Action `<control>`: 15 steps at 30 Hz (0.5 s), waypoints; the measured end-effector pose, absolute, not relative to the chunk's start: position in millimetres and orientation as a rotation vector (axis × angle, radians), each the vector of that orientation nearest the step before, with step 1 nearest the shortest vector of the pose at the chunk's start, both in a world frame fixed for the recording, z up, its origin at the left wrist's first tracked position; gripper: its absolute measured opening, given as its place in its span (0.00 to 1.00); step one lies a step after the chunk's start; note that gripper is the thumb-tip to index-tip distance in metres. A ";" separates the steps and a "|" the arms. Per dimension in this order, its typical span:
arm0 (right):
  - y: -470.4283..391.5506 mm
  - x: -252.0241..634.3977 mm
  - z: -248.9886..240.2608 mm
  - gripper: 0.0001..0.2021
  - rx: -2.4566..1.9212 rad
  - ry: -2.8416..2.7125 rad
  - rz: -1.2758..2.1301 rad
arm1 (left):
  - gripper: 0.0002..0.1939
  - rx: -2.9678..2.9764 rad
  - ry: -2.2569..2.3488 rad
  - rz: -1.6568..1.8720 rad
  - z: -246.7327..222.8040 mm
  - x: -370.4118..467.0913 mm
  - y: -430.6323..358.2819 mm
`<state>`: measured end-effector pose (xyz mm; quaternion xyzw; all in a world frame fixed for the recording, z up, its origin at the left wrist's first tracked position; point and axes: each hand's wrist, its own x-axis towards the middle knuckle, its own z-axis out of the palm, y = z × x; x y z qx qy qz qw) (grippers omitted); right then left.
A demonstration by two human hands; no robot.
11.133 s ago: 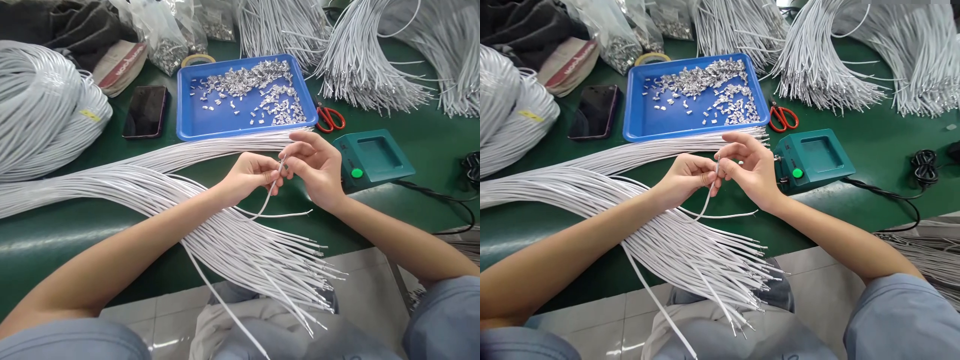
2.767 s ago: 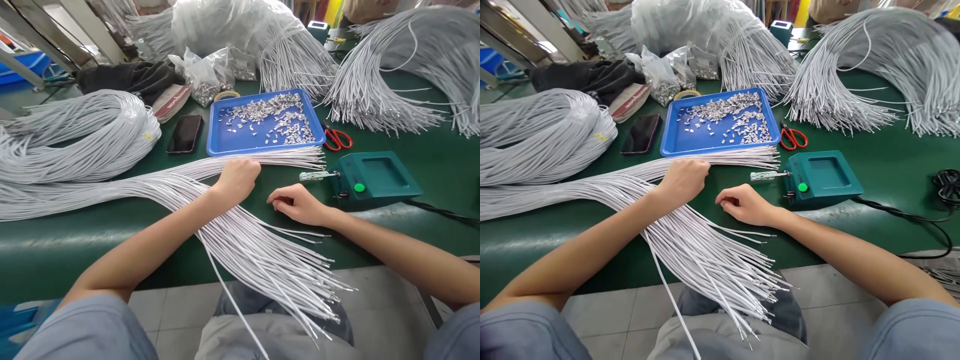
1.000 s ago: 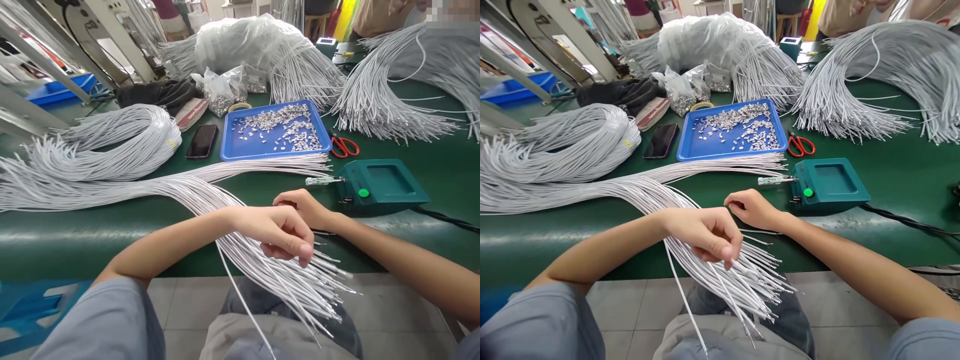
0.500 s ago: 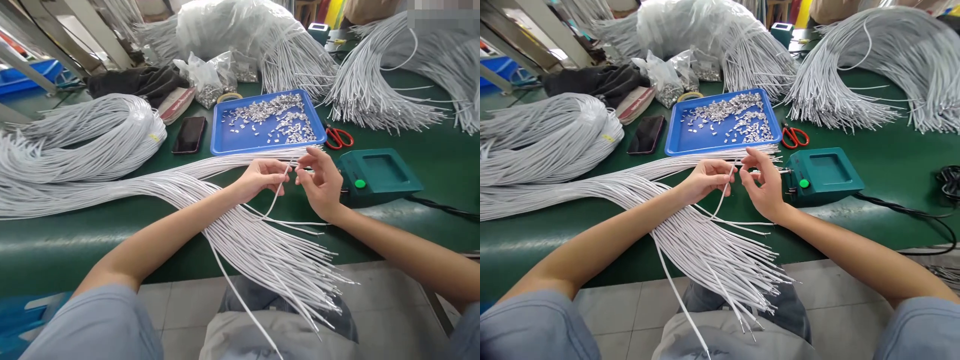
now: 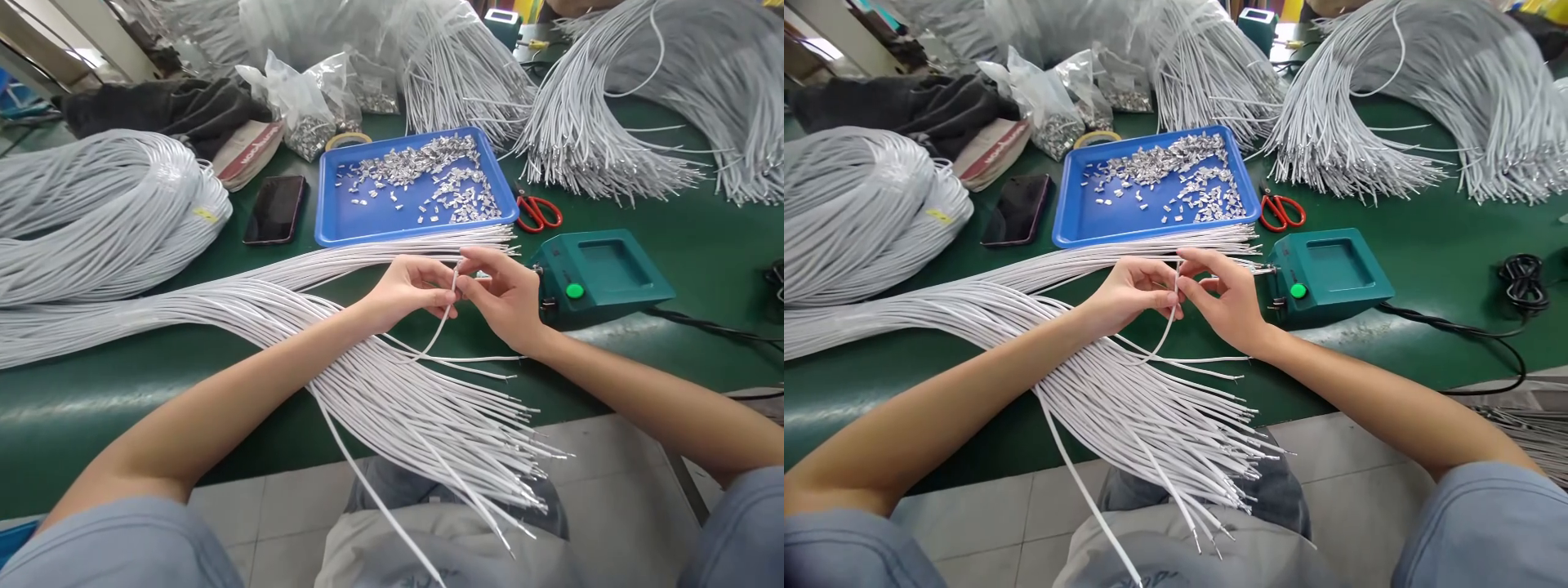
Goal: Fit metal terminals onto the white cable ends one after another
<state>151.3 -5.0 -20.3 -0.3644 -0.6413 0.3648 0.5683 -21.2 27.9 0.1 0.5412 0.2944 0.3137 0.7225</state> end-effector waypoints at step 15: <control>-6.7 150.0 -8.6 0.07 -0.942 -1.412 0.911 | 0.17 1.168 0.690 0.702 1.0 -22.0 25.8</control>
